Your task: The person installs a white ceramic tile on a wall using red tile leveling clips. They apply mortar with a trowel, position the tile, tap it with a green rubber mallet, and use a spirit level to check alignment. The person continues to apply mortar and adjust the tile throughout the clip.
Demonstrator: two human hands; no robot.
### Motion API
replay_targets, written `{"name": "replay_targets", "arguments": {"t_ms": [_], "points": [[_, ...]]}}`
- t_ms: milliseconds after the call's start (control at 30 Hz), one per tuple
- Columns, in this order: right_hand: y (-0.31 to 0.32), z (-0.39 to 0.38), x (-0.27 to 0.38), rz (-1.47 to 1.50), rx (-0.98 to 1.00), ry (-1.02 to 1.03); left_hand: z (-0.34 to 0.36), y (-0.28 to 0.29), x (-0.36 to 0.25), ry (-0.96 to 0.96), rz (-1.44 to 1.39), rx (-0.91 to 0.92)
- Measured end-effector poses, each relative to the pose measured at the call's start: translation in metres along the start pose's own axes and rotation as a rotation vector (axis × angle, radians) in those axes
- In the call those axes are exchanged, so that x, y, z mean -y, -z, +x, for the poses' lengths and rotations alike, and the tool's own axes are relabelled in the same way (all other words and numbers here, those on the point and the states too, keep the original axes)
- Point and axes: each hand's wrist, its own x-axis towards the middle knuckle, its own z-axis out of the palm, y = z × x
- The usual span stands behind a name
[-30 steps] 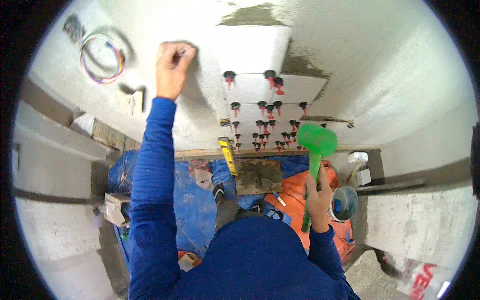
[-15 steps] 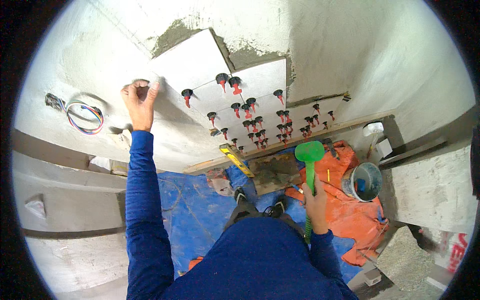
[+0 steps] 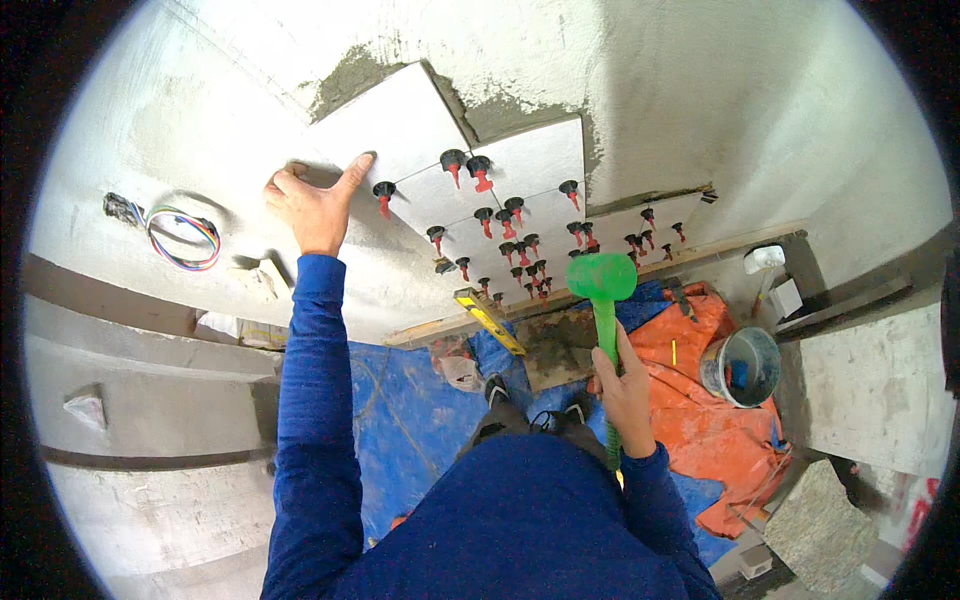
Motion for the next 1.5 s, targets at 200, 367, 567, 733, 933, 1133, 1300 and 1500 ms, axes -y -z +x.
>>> {"name": "replay_targets", "arguments": {"t_ms": [200,367,567,733,933,1133,1300,1500], "points": [[-0.03,0.023,0.064,0.159,0.076,0.105,-0.001,0.001,-0.005,0.014,0.026,-0.008],[-0.047,0.038,0.084,0.201,0.088,0.111,-0.002,0.002,-0.009,-0.006,0.047,-0.037],[-0.062,0.046,0.092,0.219,0.092,0.117,-0.004,0.006,-0.013,0.03,0.019,-0.002],[-0.089,0.055,0.113,0.347,0.157,0.174,-0.004,0.004,-0.018,0.031,0.013,-0.05],[-0.122,0.07,0.133,0.338,0.187,0.185,-0.005,0.003,-0.018,0.037,0.048,-0.049],[-0.14,0.078,0.138,0.358,0.17,0.175,-0.006,0.003,-0.018,0.061,0.017,-0.041],[-0.146,0.081,0.136,0.374,0.142,0.194,-0.007,0.004,-0.019,0.069,0.019,-0.019],[-0.149,0.081,0.135,0.353,0.148,0.187,-0.006,0.005,-0.02,0.066,0.008,-0.043]]}}
